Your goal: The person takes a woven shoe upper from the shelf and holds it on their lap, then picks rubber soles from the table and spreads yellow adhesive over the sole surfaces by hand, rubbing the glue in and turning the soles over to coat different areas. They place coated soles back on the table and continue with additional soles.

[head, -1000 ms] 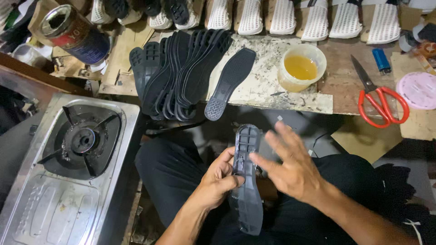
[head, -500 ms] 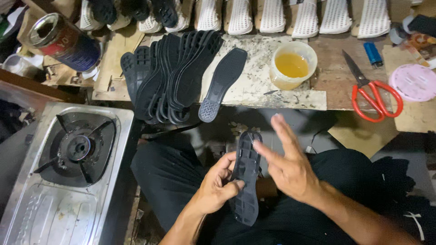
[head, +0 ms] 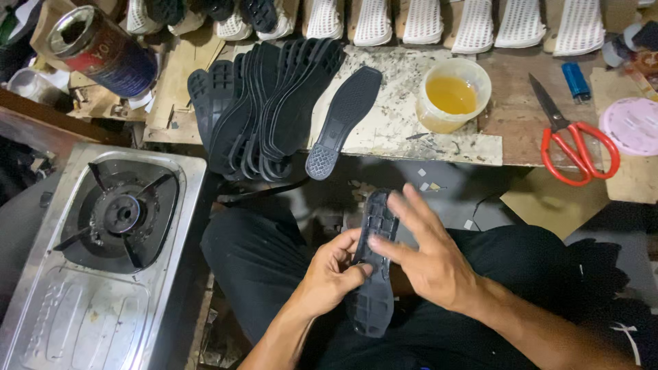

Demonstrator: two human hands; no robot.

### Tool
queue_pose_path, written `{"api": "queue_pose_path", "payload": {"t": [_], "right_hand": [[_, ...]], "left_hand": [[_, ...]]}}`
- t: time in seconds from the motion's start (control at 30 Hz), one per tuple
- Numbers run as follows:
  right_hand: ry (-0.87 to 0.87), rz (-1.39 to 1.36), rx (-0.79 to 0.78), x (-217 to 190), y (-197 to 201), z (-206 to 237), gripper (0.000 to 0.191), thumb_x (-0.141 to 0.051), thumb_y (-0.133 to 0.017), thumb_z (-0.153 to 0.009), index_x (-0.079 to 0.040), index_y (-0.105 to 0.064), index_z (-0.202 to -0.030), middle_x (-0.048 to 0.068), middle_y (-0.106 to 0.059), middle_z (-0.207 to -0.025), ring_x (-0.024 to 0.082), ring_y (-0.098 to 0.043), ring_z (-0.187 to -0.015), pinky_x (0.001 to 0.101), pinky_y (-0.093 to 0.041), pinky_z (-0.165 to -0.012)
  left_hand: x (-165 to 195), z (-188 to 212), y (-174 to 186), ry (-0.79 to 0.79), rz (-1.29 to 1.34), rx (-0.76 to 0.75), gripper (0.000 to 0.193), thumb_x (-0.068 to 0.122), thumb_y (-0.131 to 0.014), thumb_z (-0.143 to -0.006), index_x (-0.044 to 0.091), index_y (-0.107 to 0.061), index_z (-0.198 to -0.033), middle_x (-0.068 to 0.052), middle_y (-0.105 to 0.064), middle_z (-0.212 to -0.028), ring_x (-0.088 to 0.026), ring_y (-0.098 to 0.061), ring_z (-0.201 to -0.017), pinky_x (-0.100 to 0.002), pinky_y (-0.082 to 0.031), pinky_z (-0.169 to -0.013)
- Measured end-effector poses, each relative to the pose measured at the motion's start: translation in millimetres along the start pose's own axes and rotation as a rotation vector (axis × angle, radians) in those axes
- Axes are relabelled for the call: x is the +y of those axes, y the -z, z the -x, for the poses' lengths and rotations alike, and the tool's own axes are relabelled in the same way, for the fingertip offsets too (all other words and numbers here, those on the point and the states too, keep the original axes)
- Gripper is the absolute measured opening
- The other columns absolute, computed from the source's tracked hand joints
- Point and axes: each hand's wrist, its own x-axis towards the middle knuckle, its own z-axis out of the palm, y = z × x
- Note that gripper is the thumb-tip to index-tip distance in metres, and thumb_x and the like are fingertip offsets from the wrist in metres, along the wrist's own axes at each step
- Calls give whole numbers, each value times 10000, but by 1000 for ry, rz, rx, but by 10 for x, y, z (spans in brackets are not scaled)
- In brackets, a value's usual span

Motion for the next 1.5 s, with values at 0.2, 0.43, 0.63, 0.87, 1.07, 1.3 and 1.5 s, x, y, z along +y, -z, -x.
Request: {"api": "queue_pose_path", "payload": {"t": [0.2,0.43,0.63,0.87,1.07,1.3,1.5], "right_hand": [[31,61,108,68,-49,-15,490,29,-641,-879,-257,-695,-1273,209,-365,-1597,462,-318,-1519,549,-317,-1253],[120,111,-46,67,49,-121,582,62,-627,-795,-249,-720,-1278,130,-378,-1599,455,-311,-1508,571,-324,-1212],[216,179,-284,136,194,-339,520,-25,-685,-647,-258,-781,-1101,115,-412,-1552,445,-299,-1454,646,-259,-1144],[-133,205,-6,949,657,-774,329,-239,-679,-922,-144,-746,-1230,148,-440,-1632,396,-308,-1574,656,-237,-1285],[-271,541,-229,1496,750,-1137,791,-691,-750,-734,-84,-734,-1240,218,-222,-1680,462,-58,-1512,748,-91,-1092],[-295,426,-115,1447,909,-957,467,-539,-766,-829,-76,-808,-871,125,-443,-1639,400,-199,-1586,605,-217,-1248],[-143,-65,-31,629,711,-580,143,-252,-730,-853,-125,-790,-824,102,-610,-1481,296,-470,-1509,470,-316,-1300]], "left_hand": [[7,17,-3,25,-23,-11,527,-133,-579,-917,-37,-556,-1434,-41,-692,-1176,-59,-607,-953,-228,-492,-826],[28,22,-18,45,-59,50,513,-111,-572,-911,-28,-558,-1417,-23,-695,-1181,-49,-629,-965,-223,-520,-839],[15,15,73,9,-18,124,527,-116,-603,-905,-50,-578,-1427,-48,-700,-1199,-81,-555,-901,-234,-460,-800],[8,184,43,51,74,238,831,-159,-615,-769,128,-376,-1511,-18,-697,-1139,-115,-686,-1003,-294,-542,-895],[-92,242,-43,116,58,143,613,-152,-637,-844,11,-482,-1414,-62,-691,-1047,-138,-664,-915,-318,-554,-823],[44,325,72,99,63,150,601,-132,-629,-847,17,-523,-1420,-48,-700,-1085,-123,-673,-977,-306,-554,-897],[197,256,35,48,47,-17,703,-134,-593,-834,31,-451,-1503,-64,-693,-1224,-133,-657,-1107,-305,-527,-985]]}}
